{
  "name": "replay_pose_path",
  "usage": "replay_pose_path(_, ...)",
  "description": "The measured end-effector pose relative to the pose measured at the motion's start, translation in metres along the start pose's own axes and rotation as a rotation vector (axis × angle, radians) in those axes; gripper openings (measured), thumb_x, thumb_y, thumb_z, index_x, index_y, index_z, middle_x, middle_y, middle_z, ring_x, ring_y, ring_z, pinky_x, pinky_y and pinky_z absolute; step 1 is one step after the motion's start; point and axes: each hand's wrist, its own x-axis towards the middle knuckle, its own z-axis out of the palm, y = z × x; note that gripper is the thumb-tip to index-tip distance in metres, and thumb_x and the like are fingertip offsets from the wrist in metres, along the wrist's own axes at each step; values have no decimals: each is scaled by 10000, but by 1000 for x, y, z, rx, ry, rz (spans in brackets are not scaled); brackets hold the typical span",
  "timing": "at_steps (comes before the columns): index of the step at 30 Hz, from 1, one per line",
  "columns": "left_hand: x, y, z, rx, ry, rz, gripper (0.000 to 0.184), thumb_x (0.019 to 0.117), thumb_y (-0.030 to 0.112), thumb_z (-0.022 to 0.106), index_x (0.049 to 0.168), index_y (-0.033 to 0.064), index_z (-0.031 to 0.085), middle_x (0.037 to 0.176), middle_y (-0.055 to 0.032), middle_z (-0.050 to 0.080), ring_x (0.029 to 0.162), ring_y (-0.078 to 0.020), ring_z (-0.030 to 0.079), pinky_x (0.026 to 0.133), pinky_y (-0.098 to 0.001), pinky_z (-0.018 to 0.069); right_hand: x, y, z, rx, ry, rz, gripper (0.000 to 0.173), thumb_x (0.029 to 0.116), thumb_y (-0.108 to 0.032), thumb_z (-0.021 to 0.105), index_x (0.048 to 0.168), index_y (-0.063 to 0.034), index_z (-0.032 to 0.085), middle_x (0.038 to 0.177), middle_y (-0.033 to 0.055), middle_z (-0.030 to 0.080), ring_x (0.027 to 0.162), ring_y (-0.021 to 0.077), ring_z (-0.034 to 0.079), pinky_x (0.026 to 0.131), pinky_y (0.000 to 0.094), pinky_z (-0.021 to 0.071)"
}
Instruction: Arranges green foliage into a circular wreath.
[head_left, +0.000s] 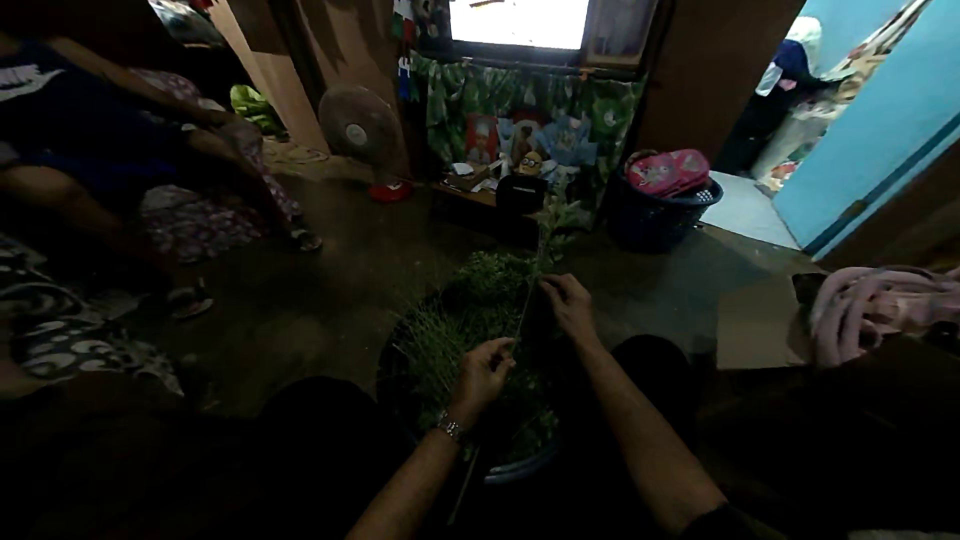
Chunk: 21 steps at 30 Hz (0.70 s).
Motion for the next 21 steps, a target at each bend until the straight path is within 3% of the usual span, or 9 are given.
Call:
replay_pose_path(6,-7,-6,16,34,-6,94,330,977,40,625,1299,-18,663,1025,-164,706,872,-203,681,845,-323,562,-1,-4,-4,37,35,135,213,989,-109,660,1132,44,700,1054,182,723,936,213,704,877,347,567)
replay_pose_path(9,-7,-9,18,41,0,101,323,973,39,627,1289,-17,672,1020,-164,712,874,-211,686,854,-337,564,-1,1,-1,-125,77,-8,232,958,-75,680,1150,55,682,1064,226,693,913,302,699,850,416,584)
replay_pose_path(13,-10,-8,17,65,-1,101,331,979,62,623,1301,2,672,1028,-164,711,880,-224,688,858,-356,567,0,5,-4,-362,-20,-66,269,1012,-116,614,1232,2,713,1188,283,640,1064,416,666,939,493,564)
replay_pose_path(15,-11,-9,17,70,14,112,326,981,55,617,1296,-13,667,1027,-168,712,887,-228,689,865,-359,566,-2,6,-7,-409,-55,-58,251,1017,-97,593,1209,-7,727,1190,284,643,1076,422,665,947,498,559)
replay_pose_path(18,-10,-9,17,68,45,110,323,983,44,606,1293,-26,661,1016,-168,706,883,-232,687,854,-352,567,-3,1,-12,-458,-54,-47,269,959,-27,616,1186,-56,756,1178,279,654,1067,433,662,932,535,549)
replay_pose_path(21,-11,-9,16,75,48,129,323,984,47,601,1292,-33,659,1015,-181,706,876,-247,691,852,-373,571,-4,2,-14,-496,-11,-103,200,956,-97,666,1116,-78,783,1125,273,663,1023,436,663,899,541,555)
